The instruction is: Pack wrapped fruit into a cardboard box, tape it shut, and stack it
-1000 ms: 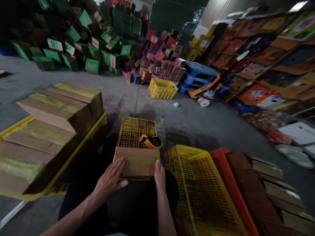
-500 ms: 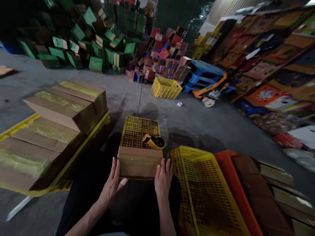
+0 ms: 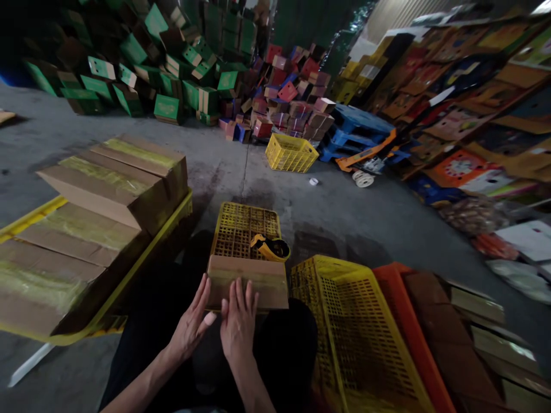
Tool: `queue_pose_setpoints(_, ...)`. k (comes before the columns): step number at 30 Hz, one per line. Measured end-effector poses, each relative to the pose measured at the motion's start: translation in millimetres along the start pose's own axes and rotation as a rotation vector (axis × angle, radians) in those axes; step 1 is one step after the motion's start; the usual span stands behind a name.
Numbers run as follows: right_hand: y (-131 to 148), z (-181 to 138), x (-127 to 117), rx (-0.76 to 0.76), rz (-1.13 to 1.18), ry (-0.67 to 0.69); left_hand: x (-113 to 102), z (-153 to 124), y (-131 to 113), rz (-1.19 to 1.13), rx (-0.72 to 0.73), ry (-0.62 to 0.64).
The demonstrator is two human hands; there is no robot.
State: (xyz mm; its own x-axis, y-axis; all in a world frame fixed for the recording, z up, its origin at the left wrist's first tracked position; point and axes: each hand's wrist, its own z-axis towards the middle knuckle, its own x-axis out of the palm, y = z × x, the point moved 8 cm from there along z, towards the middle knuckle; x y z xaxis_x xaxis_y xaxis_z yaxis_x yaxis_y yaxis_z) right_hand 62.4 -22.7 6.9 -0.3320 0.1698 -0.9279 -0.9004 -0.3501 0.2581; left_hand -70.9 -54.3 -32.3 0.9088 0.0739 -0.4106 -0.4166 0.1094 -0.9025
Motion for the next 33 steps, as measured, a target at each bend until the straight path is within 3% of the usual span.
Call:
queue_pose_setpoints(5,39.6,1.5,12.7,-0.121,0.085,-0.009,-5.0,0.8,-0.7,-0.085,-0.020,0.002)
queue_pose_setpoints(8,43.5,1.7,8.4,-0.172,0.117,-0.014,-6.9,0.4,-1.0,-0.133,-0.030,-0.002)
queue_pose_setpoints(16,-31.3,14.3,-36.6,-0.057,-0.031,-0.095,-8.7,2.1,-1.8,-0.040,0.021,0.048)
queue_pose_setpoints(19,-36.4,21.9,-37.9,-0.005,-0.073,-0.090,-8.4,3.2,-1.1,-0.033,0.022,0.049)
queue_pose_setpoints(23,-11.5,24.8,-26.5,-0.022,-0.069,-0.062,-5.7,2.4,1.9,-0.110,-0.002,0.043)
queue_pose_setpoints(30,43.9,15.8,-5.7,-0.187,0.083,-0.021,-13.3,4.4,12.7,-0.411,-0.155,0.002)
queue_pose_setpoints(33,59.0,20.0,1.4,-0.246,0.109,0.027,-17.9,5.0,18.3,-0.426,-0.199,-0.029)
